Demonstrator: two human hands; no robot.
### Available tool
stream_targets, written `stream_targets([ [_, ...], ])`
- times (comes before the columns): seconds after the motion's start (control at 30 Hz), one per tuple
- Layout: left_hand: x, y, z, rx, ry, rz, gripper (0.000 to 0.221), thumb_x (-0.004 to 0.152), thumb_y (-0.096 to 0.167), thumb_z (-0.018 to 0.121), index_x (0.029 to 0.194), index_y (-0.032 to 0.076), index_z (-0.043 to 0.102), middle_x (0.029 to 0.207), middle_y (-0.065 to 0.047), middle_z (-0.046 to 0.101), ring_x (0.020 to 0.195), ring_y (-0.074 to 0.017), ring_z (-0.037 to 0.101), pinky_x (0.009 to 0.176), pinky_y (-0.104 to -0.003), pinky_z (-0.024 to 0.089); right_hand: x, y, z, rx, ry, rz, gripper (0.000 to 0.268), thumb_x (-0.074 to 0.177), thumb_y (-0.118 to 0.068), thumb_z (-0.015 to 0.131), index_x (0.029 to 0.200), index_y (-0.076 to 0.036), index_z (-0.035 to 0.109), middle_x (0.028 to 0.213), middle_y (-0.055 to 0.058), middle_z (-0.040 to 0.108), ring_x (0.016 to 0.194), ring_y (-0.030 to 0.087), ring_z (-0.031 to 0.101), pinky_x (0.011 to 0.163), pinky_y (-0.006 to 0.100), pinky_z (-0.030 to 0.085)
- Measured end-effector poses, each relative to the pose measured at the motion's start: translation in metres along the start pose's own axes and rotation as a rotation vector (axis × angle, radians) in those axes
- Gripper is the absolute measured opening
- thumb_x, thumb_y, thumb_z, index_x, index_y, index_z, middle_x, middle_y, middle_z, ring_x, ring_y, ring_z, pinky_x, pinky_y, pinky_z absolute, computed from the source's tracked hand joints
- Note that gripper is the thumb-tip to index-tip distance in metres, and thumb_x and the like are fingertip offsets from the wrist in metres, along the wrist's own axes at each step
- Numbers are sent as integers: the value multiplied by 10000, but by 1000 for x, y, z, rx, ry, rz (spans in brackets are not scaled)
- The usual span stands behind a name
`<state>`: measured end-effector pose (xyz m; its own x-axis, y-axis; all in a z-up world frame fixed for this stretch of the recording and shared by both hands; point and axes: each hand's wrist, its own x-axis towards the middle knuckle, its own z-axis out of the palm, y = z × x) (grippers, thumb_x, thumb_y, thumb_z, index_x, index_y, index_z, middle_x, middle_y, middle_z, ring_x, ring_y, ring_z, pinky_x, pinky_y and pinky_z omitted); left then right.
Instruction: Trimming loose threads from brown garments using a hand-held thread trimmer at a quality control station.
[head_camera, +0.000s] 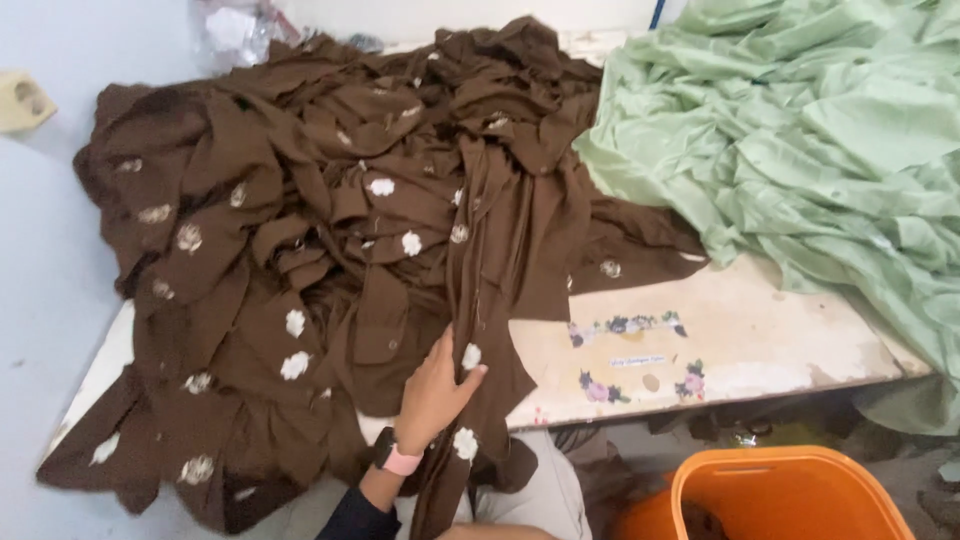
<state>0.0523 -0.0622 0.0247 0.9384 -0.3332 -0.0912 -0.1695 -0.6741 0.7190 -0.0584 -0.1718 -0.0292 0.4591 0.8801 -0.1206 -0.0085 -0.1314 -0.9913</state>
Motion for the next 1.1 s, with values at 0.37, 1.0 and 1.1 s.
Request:
stream_targets([
  [0.37, -6, -63, -107, 219, 630, 423, 333, 745, -89, 383, 980, 12, 595, 937, -122, 607, 853, -268, 551, 768, -378, 427, -56, -42, -47, 86, 340, -84, 328, 804, -208, 580, 1106, -91, 531, 1011, 64, 608, 957, 156, 576, 863, 315, 454],
  [1.0, -17, -54, -192, 247, 652, 70, 366, 780, 162, 558, 1118, 25, 529, 1140, -213, 475, 1046, -372, 459, 890, -458, 343, 90, -82, -242, -550, 936, -292, 103, 767, -221, 601, 780, -119, 590, 725, 1, 593, 698, 143, 559, 678, 264, 428],
  [1.1, 32, -38, -192, 193, 635, 113, 357, 798, 80, 543, 1138, -22, 506, 1138, -275, 449, 1005, -476, 467, 828, -547, 371, 125, -67, -276, -746, 1124, -227, 124, 744, -174, 628, 866, -178, 605, 802, -11, 593, 747, 210, 600, 689, 329, 468],
])
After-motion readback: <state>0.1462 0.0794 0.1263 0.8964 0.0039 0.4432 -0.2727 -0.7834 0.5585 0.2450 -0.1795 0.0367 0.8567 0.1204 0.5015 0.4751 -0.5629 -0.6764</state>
